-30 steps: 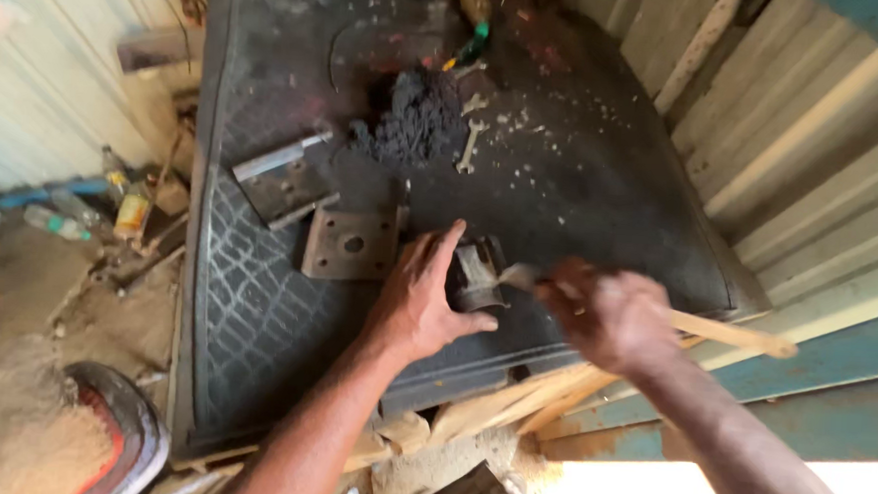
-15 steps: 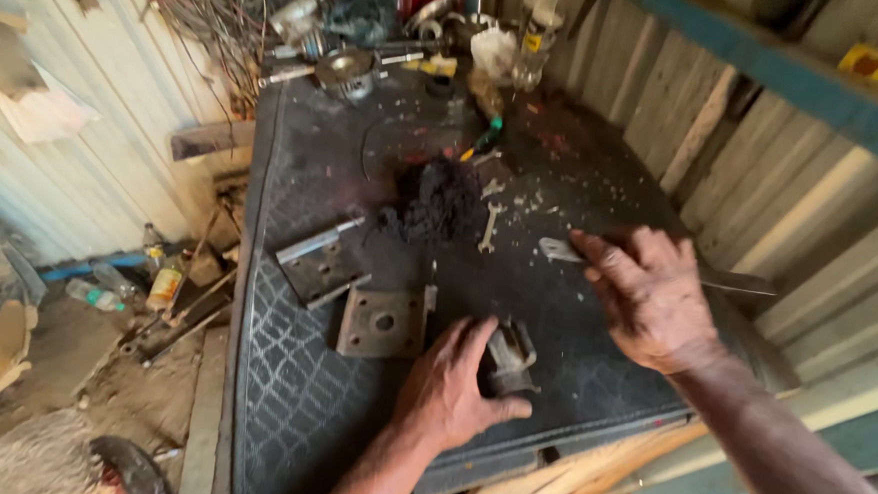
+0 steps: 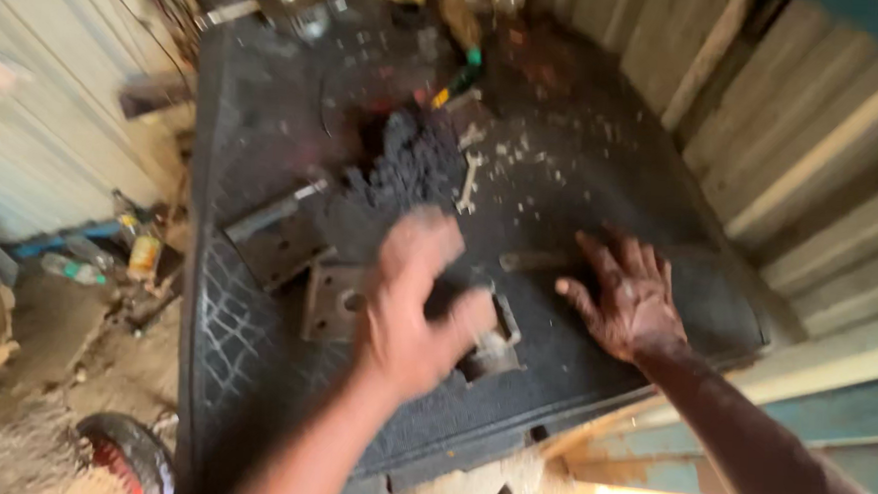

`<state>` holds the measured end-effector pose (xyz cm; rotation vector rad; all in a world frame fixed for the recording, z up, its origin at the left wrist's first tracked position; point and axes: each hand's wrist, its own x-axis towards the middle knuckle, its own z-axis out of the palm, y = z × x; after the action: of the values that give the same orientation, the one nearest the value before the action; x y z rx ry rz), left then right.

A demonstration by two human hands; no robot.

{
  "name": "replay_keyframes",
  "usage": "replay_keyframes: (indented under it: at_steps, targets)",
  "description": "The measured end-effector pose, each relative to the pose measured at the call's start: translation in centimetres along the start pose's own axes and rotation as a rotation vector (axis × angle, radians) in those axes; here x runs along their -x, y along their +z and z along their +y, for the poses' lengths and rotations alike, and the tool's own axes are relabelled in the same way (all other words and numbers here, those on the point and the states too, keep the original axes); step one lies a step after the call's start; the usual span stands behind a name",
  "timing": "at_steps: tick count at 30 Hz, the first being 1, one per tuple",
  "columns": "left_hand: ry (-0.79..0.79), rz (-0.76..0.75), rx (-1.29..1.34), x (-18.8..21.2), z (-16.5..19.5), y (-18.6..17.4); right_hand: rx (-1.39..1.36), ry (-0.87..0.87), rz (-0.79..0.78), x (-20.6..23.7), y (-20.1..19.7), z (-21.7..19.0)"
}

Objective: The person uses a metal file to smooth the edges of a small metal part on a workbench. They then wipe the part with a dark rag and briefly handle a square metal plate with holes.

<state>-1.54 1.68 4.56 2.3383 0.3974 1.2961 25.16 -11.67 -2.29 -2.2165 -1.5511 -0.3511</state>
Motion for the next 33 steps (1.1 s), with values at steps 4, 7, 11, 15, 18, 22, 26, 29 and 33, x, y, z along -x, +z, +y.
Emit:
replay_keyframes:
  at_steps: [4, 7, 11, 15, 18, 22, 26, 29, 33]
  targets:
    - [-0.129, 0.017, -0.133, -8.2, -7.5, 0.0, -0.019, 0.075, -0.047, -0.7, -0.5, -0.5]
    - [-0.070, -0.099, -0.498, -12.9, -13.3, 1.2, -0.013, 0.092, -0.051, -0.8, -0.7, -0.6]
    - [-0.340, -0.522, -0.601, -13.8, -18.7, 3.7, -0.025, 0.102, -0.076, -1.0, -0.7, -0.4]
    - [-0.308, -0.476, -0.725, -12.7, -21.0, 5.8, -0.002, 0.116, -0.126, -1.5, -0.8, -0.4]
    - [-0.248, -0.296, -0.669, -13.8, -20.7, 4.7, -0.014, 0.152, -0.162, -1.6, -0.9, -0.6]
    - [0.112, 0.134, -0.509, -16.5, -16.1, 0.9, -0.021, 0.115, -0.116, -1.4, -1.0, -0.7]
    - [0.276, 0.136, -0.217, -15.3, -8.5, -5.7, -0.015, 0.108, -0.109, -1.2, -1.0, -0.7]
    - [0.214, 0.048, -0.298, -10.2, -3.0, -8.7, -0.024, 0.115, -0.094, -1.2, -0.8, -0.5]
    - [0.123, 0.087, -0.274, -3.2, 3.1, -8.3, -0.045, 0.113, -0.068, -0.9, -0.5, -0.3]
